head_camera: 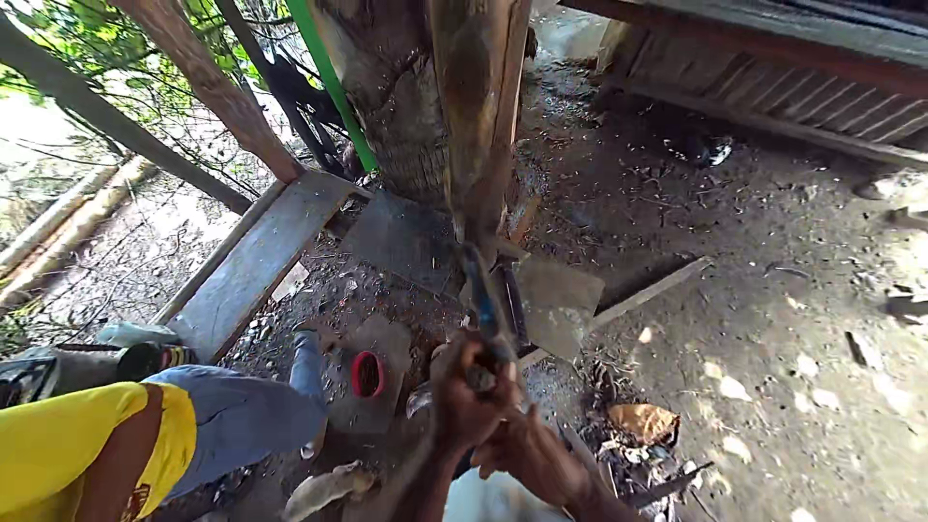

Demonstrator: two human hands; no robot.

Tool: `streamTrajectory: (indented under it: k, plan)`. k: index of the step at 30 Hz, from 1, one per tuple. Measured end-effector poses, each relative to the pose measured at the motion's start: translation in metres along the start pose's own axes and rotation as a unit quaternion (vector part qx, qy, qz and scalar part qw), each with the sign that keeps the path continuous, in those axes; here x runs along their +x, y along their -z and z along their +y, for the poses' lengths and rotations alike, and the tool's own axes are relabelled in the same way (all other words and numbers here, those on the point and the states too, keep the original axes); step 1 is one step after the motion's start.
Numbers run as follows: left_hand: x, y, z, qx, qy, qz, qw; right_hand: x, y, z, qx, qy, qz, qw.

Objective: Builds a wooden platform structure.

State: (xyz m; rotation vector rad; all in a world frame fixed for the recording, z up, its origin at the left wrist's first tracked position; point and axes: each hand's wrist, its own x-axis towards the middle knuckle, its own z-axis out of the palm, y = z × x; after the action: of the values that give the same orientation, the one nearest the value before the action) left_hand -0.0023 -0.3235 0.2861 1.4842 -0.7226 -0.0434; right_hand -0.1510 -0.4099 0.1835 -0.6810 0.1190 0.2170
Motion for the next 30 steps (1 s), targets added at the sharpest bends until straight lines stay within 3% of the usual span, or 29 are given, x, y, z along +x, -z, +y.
streamTrajectory:
  k: [5,9,12,15,17,20,23,26,30]
  plan:
    - [-0.042,-0.040,0.007,-0.071,-0.003,-0.074,0.995,-0.043,0.004,-0.023,0.145,0.099,0.241,0.955]
    - [-0.070,-0.048,-0.010,-0.044,0.022,-0.097,0.994,-0.059,0.037,-0.059,0.149,0.233,0.342,0.898]
    - [-0.087,-0.037,-0.044,0.046,0.158,-0.149,0.975,-0.071,0.078,-0.100,0.110,0.298,0.392,0.863]
    - [-0.092,-0.015,-0.107,0.190,0.368,-0.229,0.881,-0.081,0.129,-0.138,-0.016,0.292,0.474,0.830]
    - [-0.090,-0.003,-0.149,0.248,0.456,-0.244,0.819,-0.082,0.165,-0.151,-0.108,0.285,0.522,0.797]
    - [-0.079,0.001,-0.196,0.292,0.504,-0.246,0.775,-0.071,0.220,-0.154,-0.223,0.227,0.586,0.745]
    - [-0.057,-0.024,-0.240,0.301,0.501,-0.259,0.769,-0.049,0.270,-0.134,-0.334,0.089,0.614,0.710]
    - [-0.020,-0.076,-0.272,0.313,0.482,-0.291,0.765,-0.015,0.316,-0.096,-0.392,-0.032,0.612,0.686]
    - [0.026,-0.164,-0.306,0.269,0.466,-0.314,0.782,0.034,0.344,-0.074,-0.438,-0.145,0.606,0.648]
